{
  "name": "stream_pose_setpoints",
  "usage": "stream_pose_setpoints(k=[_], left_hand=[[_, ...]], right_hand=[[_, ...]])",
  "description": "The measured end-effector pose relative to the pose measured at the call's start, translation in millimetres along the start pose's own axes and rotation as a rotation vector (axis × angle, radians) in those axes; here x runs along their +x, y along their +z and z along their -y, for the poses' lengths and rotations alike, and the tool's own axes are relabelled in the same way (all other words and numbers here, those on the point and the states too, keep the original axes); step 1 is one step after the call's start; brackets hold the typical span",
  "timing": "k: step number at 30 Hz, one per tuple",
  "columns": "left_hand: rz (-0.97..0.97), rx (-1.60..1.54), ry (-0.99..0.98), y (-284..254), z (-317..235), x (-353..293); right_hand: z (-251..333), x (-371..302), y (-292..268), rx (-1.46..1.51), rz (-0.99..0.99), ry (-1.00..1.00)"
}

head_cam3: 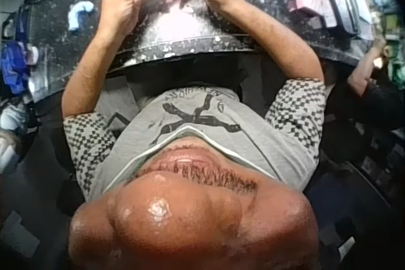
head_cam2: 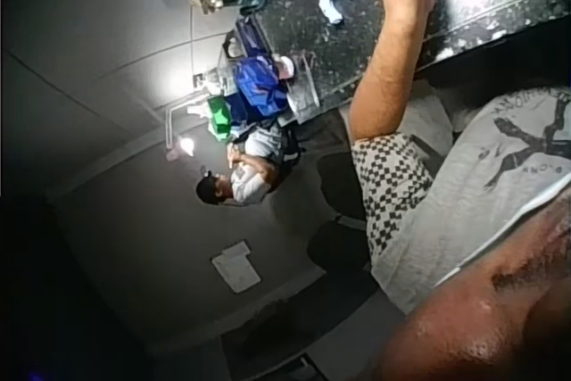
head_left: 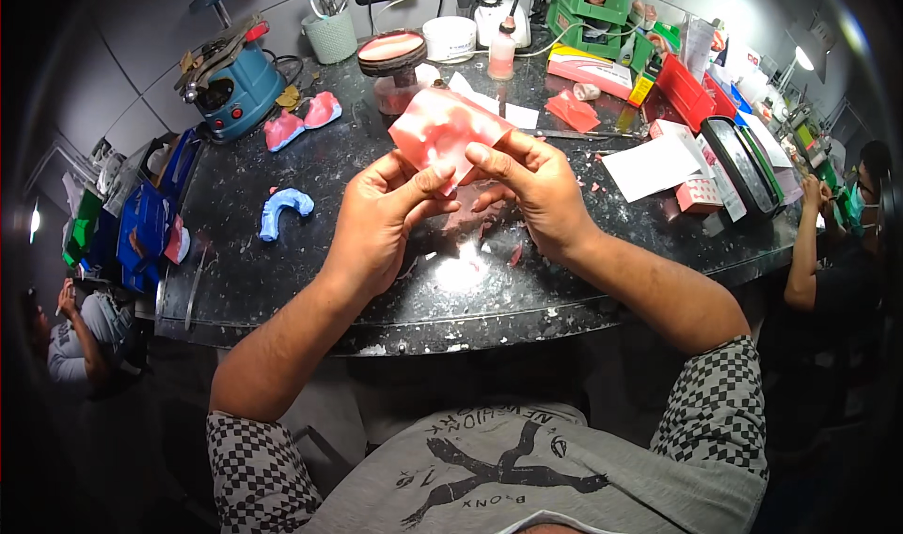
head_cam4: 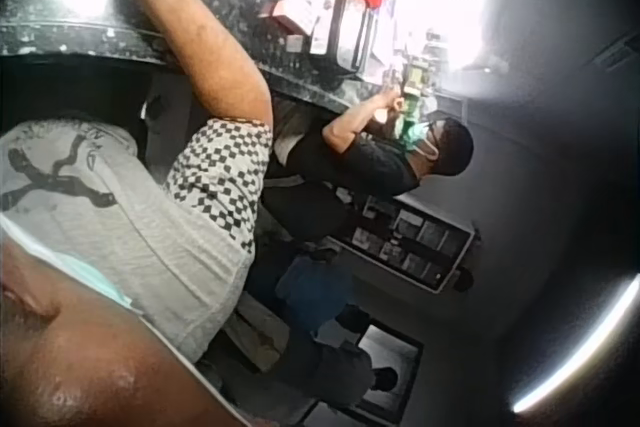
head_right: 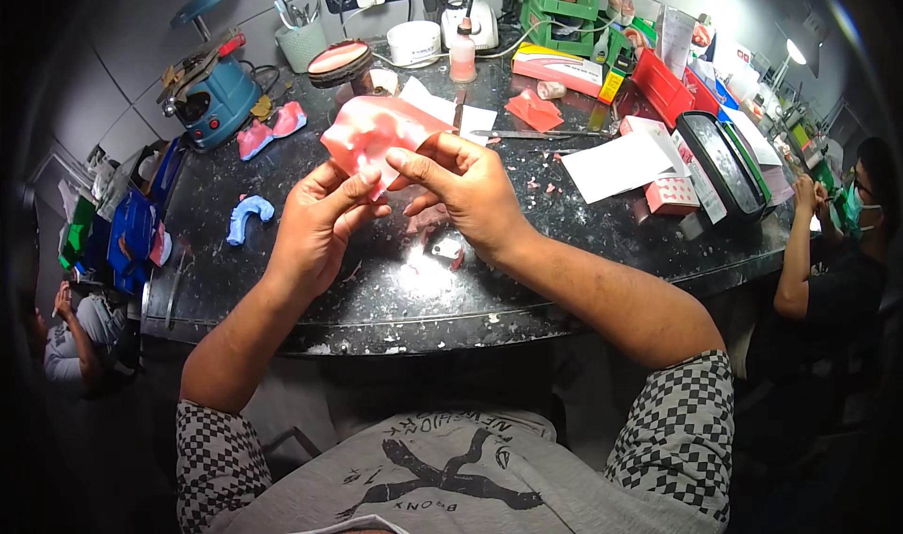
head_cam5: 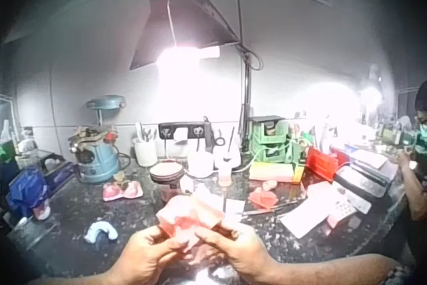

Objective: The person presses a pink wax sheet onto a blue dental model base, shaping the material by hand over the mold.

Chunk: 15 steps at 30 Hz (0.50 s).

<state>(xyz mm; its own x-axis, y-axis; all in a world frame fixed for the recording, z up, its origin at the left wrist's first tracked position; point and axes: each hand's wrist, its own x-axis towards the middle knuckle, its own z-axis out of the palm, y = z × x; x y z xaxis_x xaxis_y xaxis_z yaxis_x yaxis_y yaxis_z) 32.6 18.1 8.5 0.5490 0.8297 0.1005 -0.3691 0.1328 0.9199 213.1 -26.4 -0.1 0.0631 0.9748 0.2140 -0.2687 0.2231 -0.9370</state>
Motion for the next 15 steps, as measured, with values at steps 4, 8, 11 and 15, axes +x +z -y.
stream_pose_setpoints(k=[4, 8, 11, 15], left_hand=[[-0.023, 0.006, 0.015, 2.4, 2.8, -0.7], [-0.025, 0.072, 0.021, 2.9, 2.4, -1.7], [-0.031, 0.07, 0.015, 3.8, 4.3, -4.7], [-0.031, 0.064, 0.007, 2.9, 4.9, -1.8]], right_hand=[[-0.6, -1.1, -4.2, 0.077, -0.003, 0.042], [2.1, -2.5, -4.5, 0.038, -0.012, 0.035], [-0.3, -5.0, -5.2, 0.018, -0.023, 0.055], [-3.0, 0.6, -3.5, 0.007, -0.016, -0.003]])
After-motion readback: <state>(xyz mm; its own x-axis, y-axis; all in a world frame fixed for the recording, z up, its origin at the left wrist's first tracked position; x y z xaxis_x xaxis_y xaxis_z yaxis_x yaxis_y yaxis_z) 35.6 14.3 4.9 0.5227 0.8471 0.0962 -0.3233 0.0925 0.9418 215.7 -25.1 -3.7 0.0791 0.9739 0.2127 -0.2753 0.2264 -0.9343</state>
